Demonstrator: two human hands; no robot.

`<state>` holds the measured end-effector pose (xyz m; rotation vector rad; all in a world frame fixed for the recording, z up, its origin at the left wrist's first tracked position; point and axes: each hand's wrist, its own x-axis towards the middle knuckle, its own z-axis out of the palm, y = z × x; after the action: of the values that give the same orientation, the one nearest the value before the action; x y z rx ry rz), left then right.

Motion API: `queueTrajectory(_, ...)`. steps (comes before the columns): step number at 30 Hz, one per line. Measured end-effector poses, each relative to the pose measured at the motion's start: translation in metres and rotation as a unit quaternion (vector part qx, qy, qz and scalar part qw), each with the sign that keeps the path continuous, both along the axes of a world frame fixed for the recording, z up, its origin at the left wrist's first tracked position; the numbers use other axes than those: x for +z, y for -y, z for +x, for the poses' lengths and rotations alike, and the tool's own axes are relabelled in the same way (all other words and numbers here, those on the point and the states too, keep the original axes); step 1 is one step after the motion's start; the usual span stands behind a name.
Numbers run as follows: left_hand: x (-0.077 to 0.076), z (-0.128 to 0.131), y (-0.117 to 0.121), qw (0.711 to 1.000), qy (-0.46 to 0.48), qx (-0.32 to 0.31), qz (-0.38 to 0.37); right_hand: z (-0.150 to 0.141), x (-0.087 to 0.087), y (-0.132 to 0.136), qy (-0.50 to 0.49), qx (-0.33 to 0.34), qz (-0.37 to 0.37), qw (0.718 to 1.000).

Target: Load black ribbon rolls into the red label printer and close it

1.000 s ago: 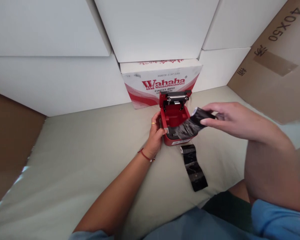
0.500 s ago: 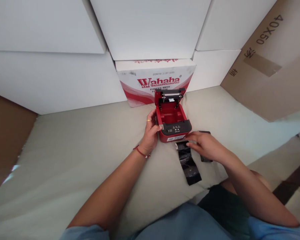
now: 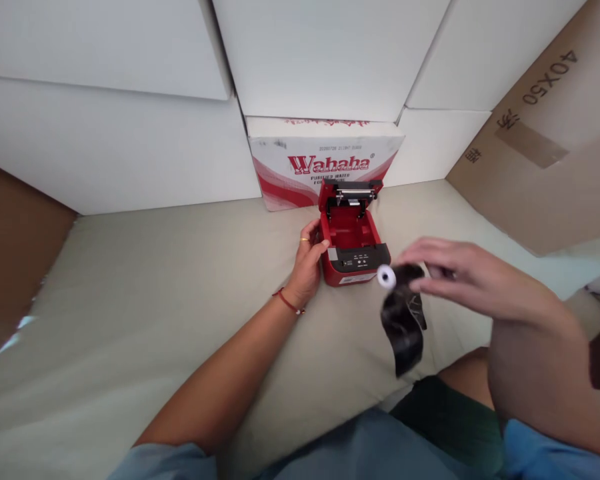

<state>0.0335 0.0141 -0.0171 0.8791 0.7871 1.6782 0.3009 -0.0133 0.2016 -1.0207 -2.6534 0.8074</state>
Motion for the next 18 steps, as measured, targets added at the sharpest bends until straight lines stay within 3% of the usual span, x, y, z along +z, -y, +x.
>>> queueTrajectory(3, 0.0, 0.002, -0.001, 1.0, 0.009, 0.008, -0.01, -0.037, 0.001, -0.034, 0.072, -0.088, 0.107, 0.988)
queueTrajectory(9, -0.004, 0.003, -0.002, 1.0, -0.008, 0.016, -0.001, -0.109, -0.032, -0.067, 0.266, -0.16, 0.124, 0.942)
queueTrajectory(18, -0.005, 0.001, 0.0, 0.999, -0.041, 0.006, -0.002, -0.131, -0.059, -0.09, 0.288, -0.189, 0.134, 0.929)
